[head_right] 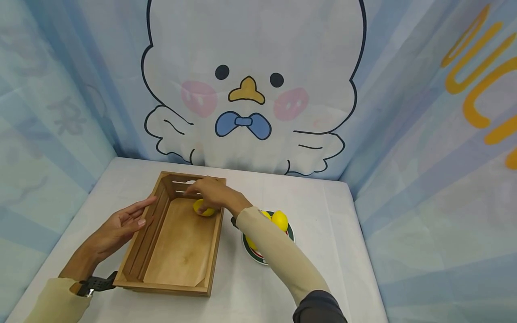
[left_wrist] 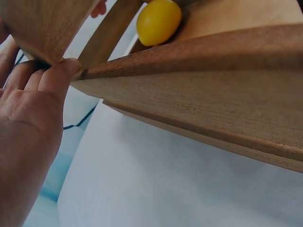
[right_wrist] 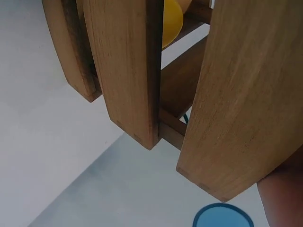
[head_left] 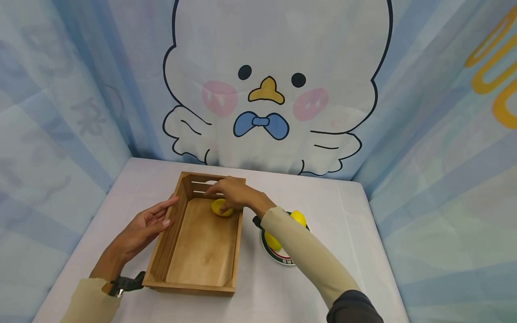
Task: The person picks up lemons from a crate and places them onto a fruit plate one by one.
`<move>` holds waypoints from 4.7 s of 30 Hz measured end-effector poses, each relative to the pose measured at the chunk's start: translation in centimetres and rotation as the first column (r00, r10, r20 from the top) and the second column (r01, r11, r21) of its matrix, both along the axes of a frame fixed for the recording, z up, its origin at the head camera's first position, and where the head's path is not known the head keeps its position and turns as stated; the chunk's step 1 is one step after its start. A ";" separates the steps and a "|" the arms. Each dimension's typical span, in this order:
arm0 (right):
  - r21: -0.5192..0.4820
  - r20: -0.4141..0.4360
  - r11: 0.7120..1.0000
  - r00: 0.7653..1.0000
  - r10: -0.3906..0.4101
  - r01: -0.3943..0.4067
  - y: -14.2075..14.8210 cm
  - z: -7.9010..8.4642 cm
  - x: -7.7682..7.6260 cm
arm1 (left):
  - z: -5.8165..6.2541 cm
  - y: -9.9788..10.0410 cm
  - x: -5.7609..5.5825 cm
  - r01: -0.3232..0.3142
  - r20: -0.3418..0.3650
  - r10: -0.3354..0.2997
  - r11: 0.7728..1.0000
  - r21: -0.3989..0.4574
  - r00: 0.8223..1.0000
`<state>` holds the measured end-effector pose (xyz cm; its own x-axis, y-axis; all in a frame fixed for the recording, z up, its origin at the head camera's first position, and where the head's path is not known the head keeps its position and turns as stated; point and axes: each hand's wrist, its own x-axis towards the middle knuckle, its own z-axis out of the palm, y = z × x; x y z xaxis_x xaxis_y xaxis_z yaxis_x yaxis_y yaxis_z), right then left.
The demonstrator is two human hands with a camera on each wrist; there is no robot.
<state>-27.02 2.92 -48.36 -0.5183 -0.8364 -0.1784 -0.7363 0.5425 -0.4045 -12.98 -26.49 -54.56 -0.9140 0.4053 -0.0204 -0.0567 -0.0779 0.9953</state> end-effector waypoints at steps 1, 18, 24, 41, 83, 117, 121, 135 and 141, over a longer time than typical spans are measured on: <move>0.011 0.014 1.000 1.000 0.000 -0.001 -0.1 0.0 -0.1 | 0.0 0.0 0.0 0.001 0.000 -0.001 1.000 0.002 1.000; 0.185 -0.011 0.983 1.000 0.014 -0.011 -2.3 -1.3 -0.9 | -0.3 -0.1 -0.1 0.000 -0.003 0.000 1.000 0.002 1.000; 0.246 -0.049 0.969 0.999 0.013 0.000 -2.7 -1.5 -1.0 | -0.2 -0.1 -0.1 -0.005 -0.002 0.005 1.000 -0.006 1.000; 0.288 -0.103 0.958 0.995 0.017 0.013 -3.6 -2.2 -0.8 | -0.1 0.0 0.0 -0.023 0.009 0.023 0.999 -0.038 1.000; 0.330 -0.001 0.937 0.993 0.121 -0.114 -3.8 -2.6 -0.7 | -0.1 0.0 -0.2 -0.009 0.002 0.009 1.000 -0.001 1.000; -0.205 0.516 0.967 0.823 0.238 -0.151 -2.9 -1.5 -0.3 | 0.3 0.1 0.0 -0.020 0.027 0.020 0.999 -0.034 0.999; -0.232 0.505 0.958 0.821 0.264 -0.165 -2.8 -1.3 0.3 | 0.3 0.1 0.1 -0.022 0.028 0.023 0.999 -0.044 0.999; -0.332 0.556 0.935 0.775 0.302 -0.126 -1.9 -0.9 1.5 | 0.3 0.1 0.0 -0.024 0.040 0.027 0.997 -0.076 0.999; -0.371 0.561 0.923 0.768 0.309 -0.100 -1.5 -0.6 1.9 | 0.3 0.1 0.0 -0.026 0.033 0.028 0.997 -0.075 0.999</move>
<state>-25.14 1.43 -48.95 -0.2017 -0.9730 -0.1121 -0.3635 0.1807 -0.9139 -12.96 -26.39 -54.25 -0.9228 0.3765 -0.0811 -0.0897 -0.0053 0.9960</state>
